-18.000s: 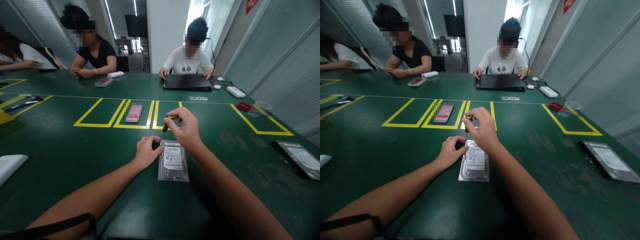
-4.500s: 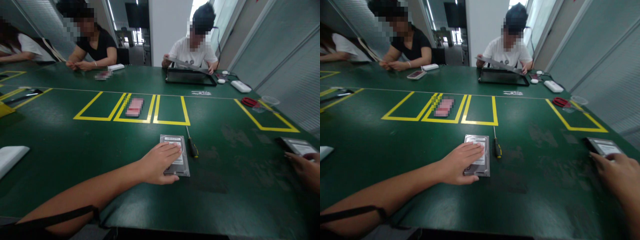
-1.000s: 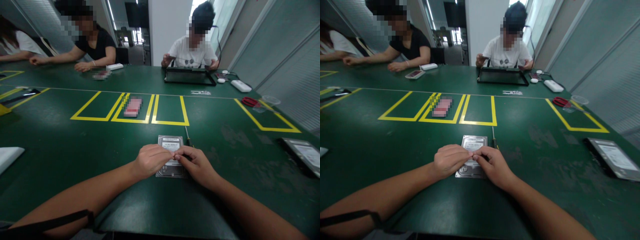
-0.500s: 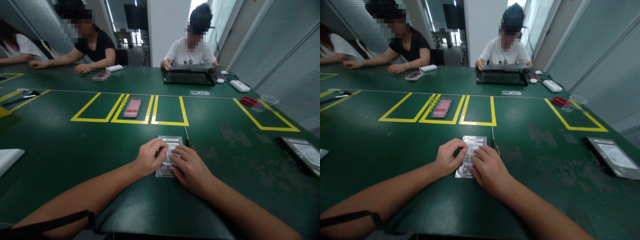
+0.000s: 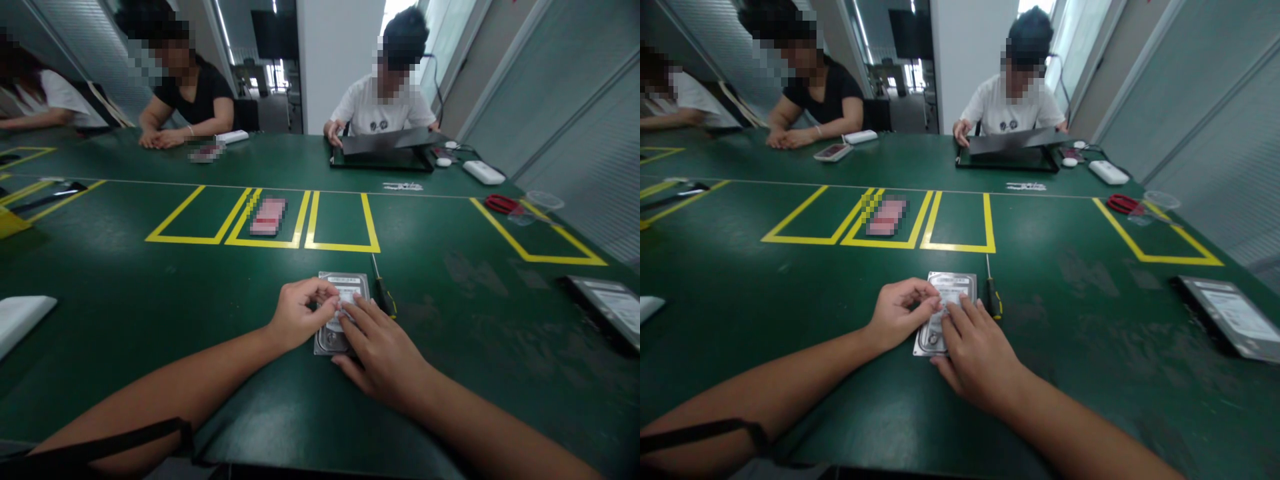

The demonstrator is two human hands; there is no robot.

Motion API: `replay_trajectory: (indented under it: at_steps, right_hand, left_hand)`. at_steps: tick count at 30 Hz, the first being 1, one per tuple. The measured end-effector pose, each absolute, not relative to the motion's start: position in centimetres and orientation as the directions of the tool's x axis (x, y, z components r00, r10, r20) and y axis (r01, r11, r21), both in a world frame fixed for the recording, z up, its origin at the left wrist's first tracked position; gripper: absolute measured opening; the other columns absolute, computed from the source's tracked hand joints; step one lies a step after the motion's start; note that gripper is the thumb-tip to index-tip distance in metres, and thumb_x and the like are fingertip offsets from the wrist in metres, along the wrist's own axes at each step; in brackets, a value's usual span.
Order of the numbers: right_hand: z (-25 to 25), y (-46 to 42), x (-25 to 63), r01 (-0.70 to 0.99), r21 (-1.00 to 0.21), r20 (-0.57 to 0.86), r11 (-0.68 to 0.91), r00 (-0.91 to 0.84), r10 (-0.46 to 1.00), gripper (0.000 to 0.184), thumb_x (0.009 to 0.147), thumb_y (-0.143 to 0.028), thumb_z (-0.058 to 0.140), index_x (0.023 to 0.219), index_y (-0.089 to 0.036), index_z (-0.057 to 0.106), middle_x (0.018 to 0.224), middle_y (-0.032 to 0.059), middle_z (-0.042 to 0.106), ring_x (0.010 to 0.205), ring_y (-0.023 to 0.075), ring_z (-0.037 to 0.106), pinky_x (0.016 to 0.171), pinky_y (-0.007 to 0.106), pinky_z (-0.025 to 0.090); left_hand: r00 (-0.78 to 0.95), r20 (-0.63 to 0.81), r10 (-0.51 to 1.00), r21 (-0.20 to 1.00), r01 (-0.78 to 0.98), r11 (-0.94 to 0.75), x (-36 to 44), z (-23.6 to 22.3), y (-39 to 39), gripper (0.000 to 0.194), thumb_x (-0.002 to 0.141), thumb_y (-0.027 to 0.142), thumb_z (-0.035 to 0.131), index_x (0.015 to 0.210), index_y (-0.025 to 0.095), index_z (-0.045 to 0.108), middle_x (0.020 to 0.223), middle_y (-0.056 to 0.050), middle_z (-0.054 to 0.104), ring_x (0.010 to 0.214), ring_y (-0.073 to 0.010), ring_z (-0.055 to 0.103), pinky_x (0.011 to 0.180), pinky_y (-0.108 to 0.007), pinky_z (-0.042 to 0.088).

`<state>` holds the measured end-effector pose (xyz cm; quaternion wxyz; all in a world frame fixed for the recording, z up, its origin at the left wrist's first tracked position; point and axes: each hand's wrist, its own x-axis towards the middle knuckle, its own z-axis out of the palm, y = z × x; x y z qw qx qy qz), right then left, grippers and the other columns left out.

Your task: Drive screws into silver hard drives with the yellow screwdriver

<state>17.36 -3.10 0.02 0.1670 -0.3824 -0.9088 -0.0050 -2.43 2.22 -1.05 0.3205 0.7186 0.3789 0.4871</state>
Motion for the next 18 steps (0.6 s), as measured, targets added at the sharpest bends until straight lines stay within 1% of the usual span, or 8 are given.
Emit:
replay_trajectory:
  at_steps: [5,9,12,15,18]
  right_hand:
    - [-0.2,-3.1,17.1,0.693,-0.067,0.344,0.718,-0.659,0.668,0.053,0.089,-0.038,0.063,0.129,-0.003,0.062,0.137,0.0197,0.054,0.13,0.04,0.047,0.107,0.058,0.047]
    - [-0.2,-3.0,17.0,0.693,-0.053,0.344,0.719,-0.663,0.665,0.053,0.091,-0.038,0.06,0.13,-0.003,0.061,0.137,0.0189,0.053,0.132,0.0384,0.045,0.108,0.058,0.046]
    - [-0.2,-3.0,16.9,0.698,-0.047,0.336,0.715,-0.663,0.669,0.054,0.091,-0.039,0.059,0.131,-0.003,0.061,0.138,0.019,0.053,0.132,0.0382,0.045,0.109,0.057,0.045]
    - [-0.1,-3.1,16.7,0.696,-0.019,0.334,0.717,-0.672,0.661,0.054,0.093,-0.04,0.057,0.131,-0.002,0.061,0.138,0.0198,0.052,0.132,0.0387,0.045,0.109,0.057,0.045]
    - [-0.2,-3.1,16.6,0.696,0.008,0.333,0.718,-0.679,0.655,0.054,0.094,-0.041,0.055,0.131,-0.002,0.061,0.139,0.0207,0.051,0.132,0.0392,0.045,0.109,0.057,0.045]
  left_hand:
    - [0.249,0.485,0.838,0.808,0.239,-0.538,-2.5,-1.0,2.4,0.009,0.086,0.022,0.063,0.088,0.014,0.068,0.074,-0.002,0.065,0.063,-0.0109,0.061,0.059,-0.021,0.05]
    - [0.256,0.398,0.881,0.874,0.185,-0.449,-2.4,-1.1,2.4,0.01,0.086,0.023,0.065,0.09,0.014,0.068,0.074,-0.002,0.067,0.064,-0.0116,0.062,0.061,-0.022,0.051]
    - [0.259,0.375,0.89,0.893,0.156,-0.422,-2.2,-1.1,2.3,0.012,0.084,0.024,0.068,0.092,0.014,0.068,0.078,-0.003,0.069,0.066,-0.0126,0.064,0.063,-0.023,0.051]
    - [0.266,0.388,0.883,0.874,0.197,-0.444,-2.2,-0.6,2.4,0.011,0.085,0.023,0.066,0.09,0.014,0.068,0.077,-0.003,0.069,0.067,-0.0124,0.063,0.064,-0.023,0.051]
    - [0.285,0.444,0.849,0.812,0.273,-0.516,-2.3,0.1,2.6,0.009,0.087,0.022,0.063,0.088,0.015,0.068,0.076,-0.002,0.067,0.068,-0.0118,0.061,0.066,-0.024,0.049]
